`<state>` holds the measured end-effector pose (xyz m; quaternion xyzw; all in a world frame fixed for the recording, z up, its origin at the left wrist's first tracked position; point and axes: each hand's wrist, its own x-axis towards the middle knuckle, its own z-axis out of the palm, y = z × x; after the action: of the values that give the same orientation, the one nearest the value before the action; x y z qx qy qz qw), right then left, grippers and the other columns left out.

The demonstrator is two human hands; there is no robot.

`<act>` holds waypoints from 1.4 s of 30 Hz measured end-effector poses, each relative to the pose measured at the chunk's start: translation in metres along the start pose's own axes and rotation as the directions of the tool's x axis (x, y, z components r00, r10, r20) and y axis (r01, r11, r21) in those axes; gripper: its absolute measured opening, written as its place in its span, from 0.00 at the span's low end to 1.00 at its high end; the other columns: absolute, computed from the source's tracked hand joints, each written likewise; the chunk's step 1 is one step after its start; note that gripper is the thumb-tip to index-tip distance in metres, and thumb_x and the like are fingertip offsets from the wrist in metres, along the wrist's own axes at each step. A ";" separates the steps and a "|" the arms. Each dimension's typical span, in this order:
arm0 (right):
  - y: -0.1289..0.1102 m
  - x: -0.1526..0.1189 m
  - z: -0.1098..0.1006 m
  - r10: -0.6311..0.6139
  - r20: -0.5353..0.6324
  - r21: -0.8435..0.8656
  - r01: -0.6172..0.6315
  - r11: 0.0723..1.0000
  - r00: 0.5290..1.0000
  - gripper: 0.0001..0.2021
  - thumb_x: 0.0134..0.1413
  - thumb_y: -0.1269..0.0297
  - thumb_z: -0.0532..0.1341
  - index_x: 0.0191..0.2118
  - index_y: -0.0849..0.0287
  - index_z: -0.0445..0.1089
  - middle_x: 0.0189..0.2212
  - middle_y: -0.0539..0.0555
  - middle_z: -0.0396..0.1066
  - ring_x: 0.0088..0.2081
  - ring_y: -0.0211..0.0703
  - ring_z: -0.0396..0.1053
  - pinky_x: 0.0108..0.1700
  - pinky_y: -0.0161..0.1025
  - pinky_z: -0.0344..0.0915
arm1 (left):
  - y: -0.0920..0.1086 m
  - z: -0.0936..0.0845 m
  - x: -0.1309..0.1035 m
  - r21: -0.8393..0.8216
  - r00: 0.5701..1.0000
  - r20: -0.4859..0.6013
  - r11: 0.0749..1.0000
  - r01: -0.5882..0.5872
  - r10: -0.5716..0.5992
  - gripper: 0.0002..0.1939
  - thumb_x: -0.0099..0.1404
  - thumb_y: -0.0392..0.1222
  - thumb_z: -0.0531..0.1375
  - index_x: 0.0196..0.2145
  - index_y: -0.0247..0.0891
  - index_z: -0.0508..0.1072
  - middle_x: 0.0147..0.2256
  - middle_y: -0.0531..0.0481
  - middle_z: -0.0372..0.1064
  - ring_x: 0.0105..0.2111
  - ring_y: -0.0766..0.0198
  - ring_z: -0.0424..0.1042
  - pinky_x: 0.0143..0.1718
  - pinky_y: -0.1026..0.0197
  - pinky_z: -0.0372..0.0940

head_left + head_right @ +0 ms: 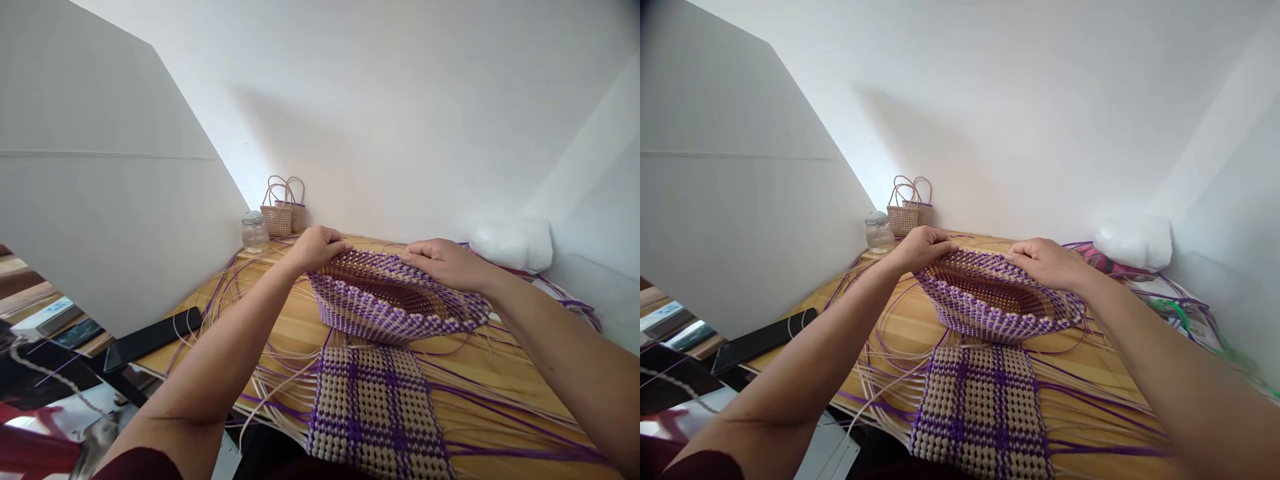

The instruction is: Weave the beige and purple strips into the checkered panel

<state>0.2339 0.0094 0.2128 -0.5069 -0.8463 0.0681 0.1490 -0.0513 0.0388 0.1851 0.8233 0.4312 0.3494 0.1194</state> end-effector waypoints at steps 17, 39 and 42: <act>-0.018 0.038 -0.002 -0.116 -0.011 -0.182 0.112 0.977 0.993 0.18 0.63 0.53 0.52 0.48 0.53 0.75 0.42 0.56 0.77 0.41 0.49 0.73 0.43 0.44 0.68 | -0.021 0.004 0.035 -0.047 0.998 0.058 0.998 0.039 -0.036 0.20 0.64 0.53 0.56 0.21 0.36 0.67 0.20 0.55 0.60 0.22 0.70 0.57 0.26 0.62 0.49; -0.027 0.071 0.021 -0.258 -0.184 -0.232 0.213 0.949 0.948 0.15 0.59 0.57 0.57 0.46 0.53 0.76 0.42 0.51 0.78 0.40 0.44 0.76 0.41 0.42 0.69 | -0.060 0.016 0.015 -0.922 0.981 0.170 0.336 0.193 -0.096 0.15 0.58 0.47 0.67 0.40 0.35 0.77 0.37 0.46 0.75 0.35 0.65 0.74 0.40 0.61 0.67; -0.037 0.082 0.022 -0.232 -0.122 -0.197 0.205 0.959 0.965 0.15 0.59 0.58 0.58 0.49 0.50 0.75 0.43 0.49 0.78 0.38 0.42 0.75 0.40 0.40 0.69 | -0.069 0.021 0.018 -0.972 0.977 0.161 0.151 0.182 -0.139 0.14 0.58 0.47 0.67 0.39 0.35 0.77 0.37 0.46 0.75 0.35 0.64 0.74 0.40 0.60 0.68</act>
<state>0.1591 0.0643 0.2169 -0.4252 -0.8869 -0.0636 0.1691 -0.0731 0.0969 0.1443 0.5077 0.1874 0.5160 0.6640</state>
